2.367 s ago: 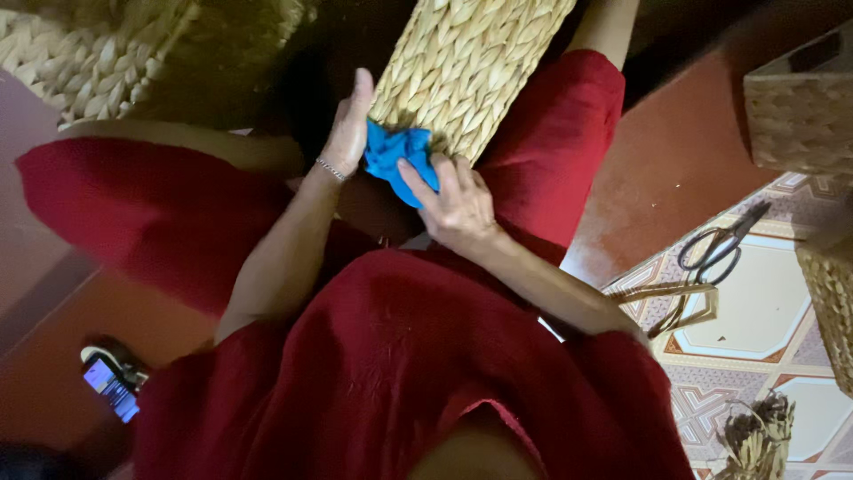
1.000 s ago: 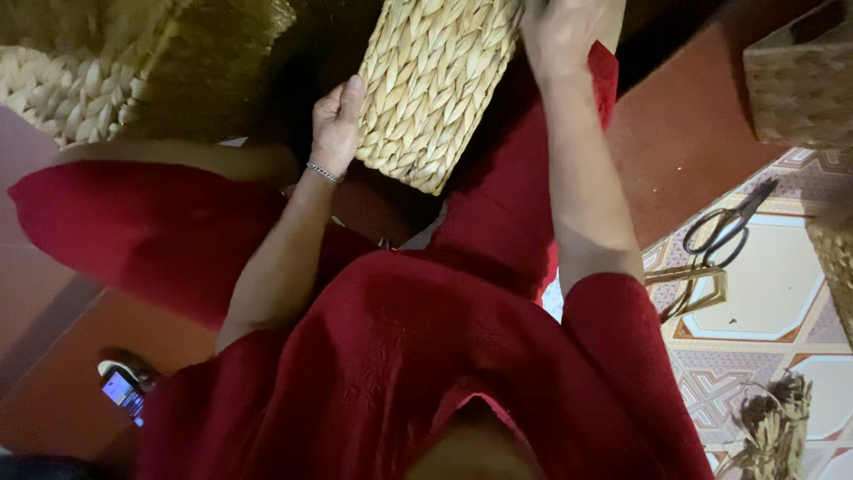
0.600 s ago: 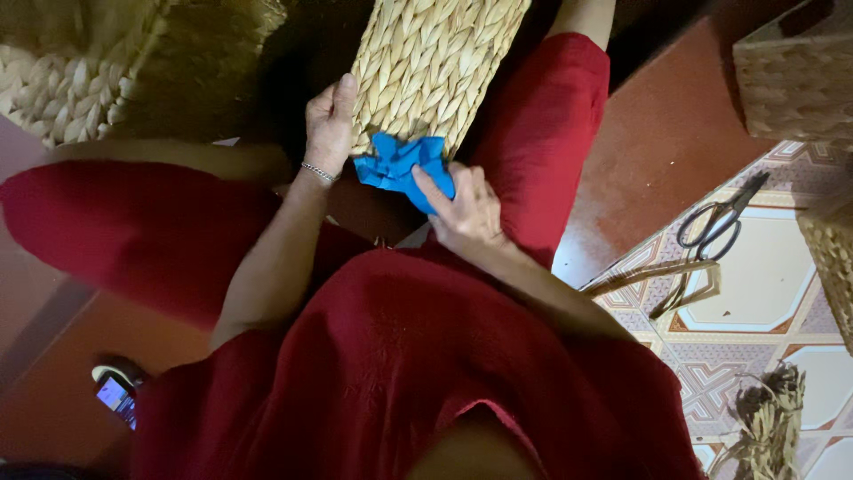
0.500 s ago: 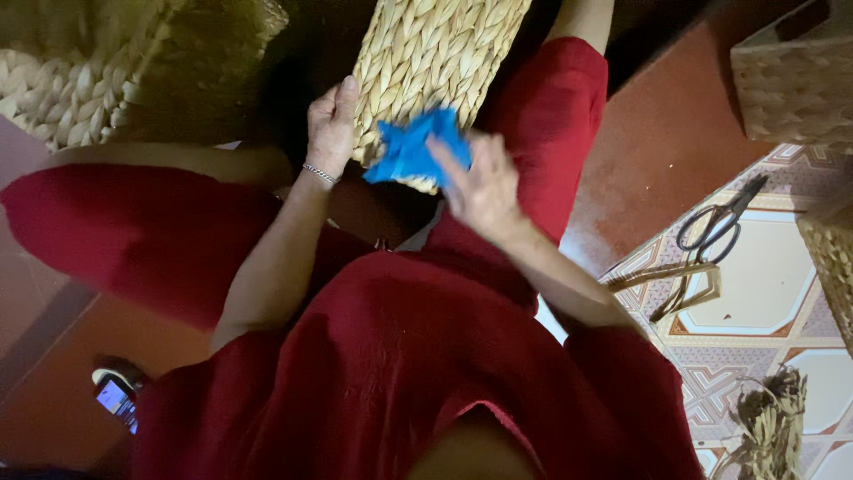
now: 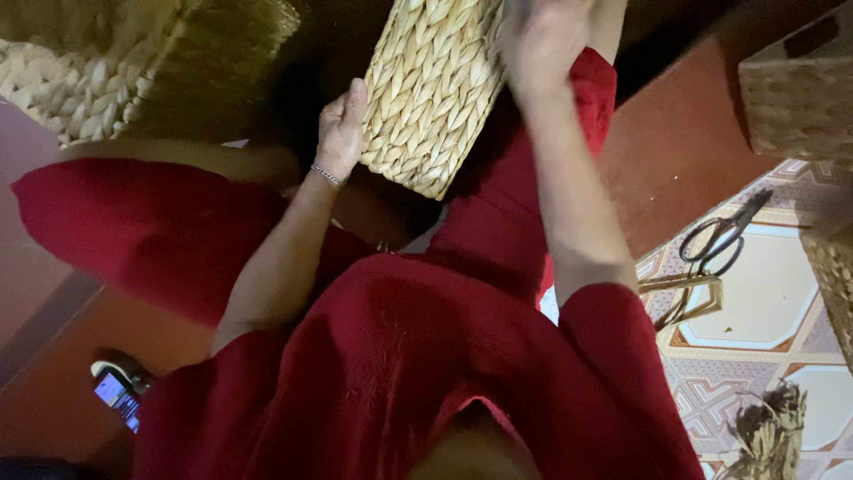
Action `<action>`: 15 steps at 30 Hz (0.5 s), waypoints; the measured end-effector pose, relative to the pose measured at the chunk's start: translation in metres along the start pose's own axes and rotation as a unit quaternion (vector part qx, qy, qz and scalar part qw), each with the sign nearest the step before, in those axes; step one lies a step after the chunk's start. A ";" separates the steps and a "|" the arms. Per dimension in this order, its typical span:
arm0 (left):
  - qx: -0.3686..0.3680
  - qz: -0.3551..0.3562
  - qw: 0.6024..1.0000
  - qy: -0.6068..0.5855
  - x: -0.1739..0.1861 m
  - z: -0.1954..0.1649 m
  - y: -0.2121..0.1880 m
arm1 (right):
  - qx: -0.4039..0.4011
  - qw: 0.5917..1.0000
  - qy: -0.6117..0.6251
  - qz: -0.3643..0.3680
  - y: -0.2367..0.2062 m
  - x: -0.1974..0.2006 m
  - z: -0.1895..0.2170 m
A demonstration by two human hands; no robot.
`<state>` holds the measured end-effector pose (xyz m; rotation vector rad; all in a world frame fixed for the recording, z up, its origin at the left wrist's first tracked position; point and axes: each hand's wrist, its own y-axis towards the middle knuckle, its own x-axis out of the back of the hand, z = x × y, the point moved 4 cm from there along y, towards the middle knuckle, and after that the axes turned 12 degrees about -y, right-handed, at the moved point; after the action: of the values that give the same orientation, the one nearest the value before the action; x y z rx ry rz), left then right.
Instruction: The person sits on the floor and wipes a woven water-hyacinth basket with a blue cloth, turning the basket to clean its sides, edges, and handle opening. They continue wiping the same basket throughout the clip.
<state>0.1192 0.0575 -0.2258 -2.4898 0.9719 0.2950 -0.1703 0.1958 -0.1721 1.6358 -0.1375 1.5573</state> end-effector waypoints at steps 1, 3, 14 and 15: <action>0.002 0.004 1.000 -0.001 0.000 -0.002 -0.001 | 0.050 0.997 -0.002 -0.057 -0.022 0.023 0.024; 0.022 0.009 1.000 0.002 0.001 -0.003 -0.004 | 0.100 0.995 -0.004 -0.011 -0.062 0.059 0.068; 0.070 -0.021 0.995 0.068 0.007 0.003 -0.001 | 0.249 0.962 0.079 0.086 -0.110 0.136 0.118; 0.065 -0.015 0.996 0.060 0.006 0.002 -0.001 | 0.241 0.966 0.066 0.066 -0.099 0.122 0.113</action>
<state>0.1244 0.0552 -0.2290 -2.4227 0.9678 0.0699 0.0024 0.2440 -0.0997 1.9122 0.2268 1.9023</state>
